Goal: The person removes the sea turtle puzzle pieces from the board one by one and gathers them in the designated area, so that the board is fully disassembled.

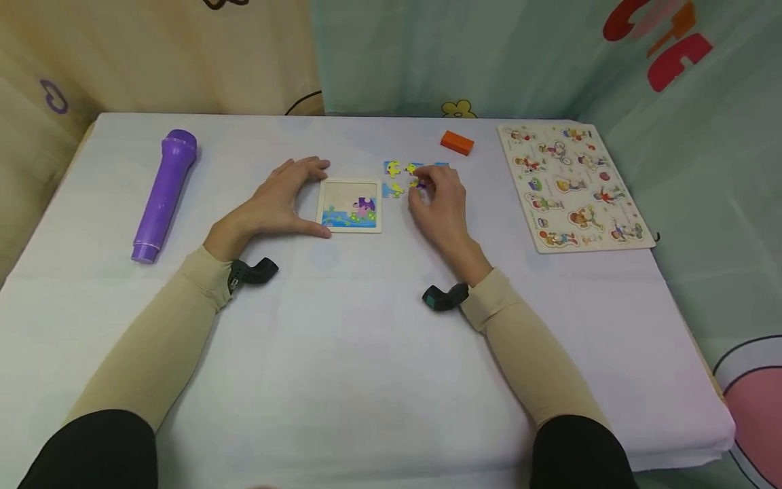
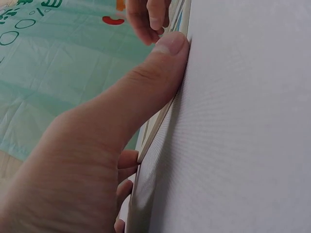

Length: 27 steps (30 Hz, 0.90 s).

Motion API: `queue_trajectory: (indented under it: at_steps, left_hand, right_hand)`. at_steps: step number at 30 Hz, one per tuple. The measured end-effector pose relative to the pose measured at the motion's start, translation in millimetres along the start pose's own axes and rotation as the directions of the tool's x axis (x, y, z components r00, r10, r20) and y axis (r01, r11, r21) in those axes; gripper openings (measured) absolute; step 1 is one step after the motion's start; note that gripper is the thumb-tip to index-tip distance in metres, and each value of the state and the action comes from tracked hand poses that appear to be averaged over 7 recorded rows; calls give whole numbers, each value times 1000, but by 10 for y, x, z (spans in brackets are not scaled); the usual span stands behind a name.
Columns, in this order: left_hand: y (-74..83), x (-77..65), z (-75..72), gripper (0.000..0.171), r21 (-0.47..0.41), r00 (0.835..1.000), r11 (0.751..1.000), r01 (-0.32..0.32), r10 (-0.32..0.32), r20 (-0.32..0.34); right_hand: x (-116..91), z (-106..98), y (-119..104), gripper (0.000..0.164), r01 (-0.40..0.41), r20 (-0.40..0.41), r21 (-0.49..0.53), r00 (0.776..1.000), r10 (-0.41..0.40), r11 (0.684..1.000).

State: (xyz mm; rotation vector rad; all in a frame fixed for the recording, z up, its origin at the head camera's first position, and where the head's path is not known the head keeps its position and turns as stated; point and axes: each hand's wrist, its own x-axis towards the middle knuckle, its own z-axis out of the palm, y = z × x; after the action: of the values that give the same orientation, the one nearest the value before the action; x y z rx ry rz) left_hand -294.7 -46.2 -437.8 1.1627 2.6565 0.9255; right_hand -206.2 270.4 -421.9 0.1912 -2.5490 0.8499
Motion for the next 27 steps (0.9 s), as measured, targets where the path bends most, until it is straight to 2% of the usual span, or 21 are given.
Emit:
queue_trajectory:
  at_steps: [7, 12, 17, 20, 24, 27]
  left_hand:
    - [112, -73, 356, 106, -12, 1000, 1000, -15, 15, -25]
    - [182, -158, 490, 108, -10, 999, 999, -33, 33, 1]
    - [160, -277, 468, 108, -8, 999, 999, -36, 36, -17]
    - [138, -297, 391, 109, 2, 999, 999, -47, 47, 2]
    - [166, -167, 221, 109, 18, 997, 997, -82, 82, -2]
    - [223, -44, 178, 109, 18, 995, 996, -92, 93, -25]
  right_hand:
    - [-297, -109, 68, 25, 63, 25, 12, 998, -63, 998]
    - [-581, -46, -43, 29, 94, 102, 88, 989, -103, 992]
    - [-703, 141, -236, 40, 96, 196, 127, 973, -120, 987]
    - [-696, 196, -307, 42, 91, 226, 109, 968, -114, 990]
    - [-547, 119, -379, 42, 69, 237, 75, 968, -85, 995]
    - [-409, -17, -427, 43, 15, 274, 43, 961, -26, 999]
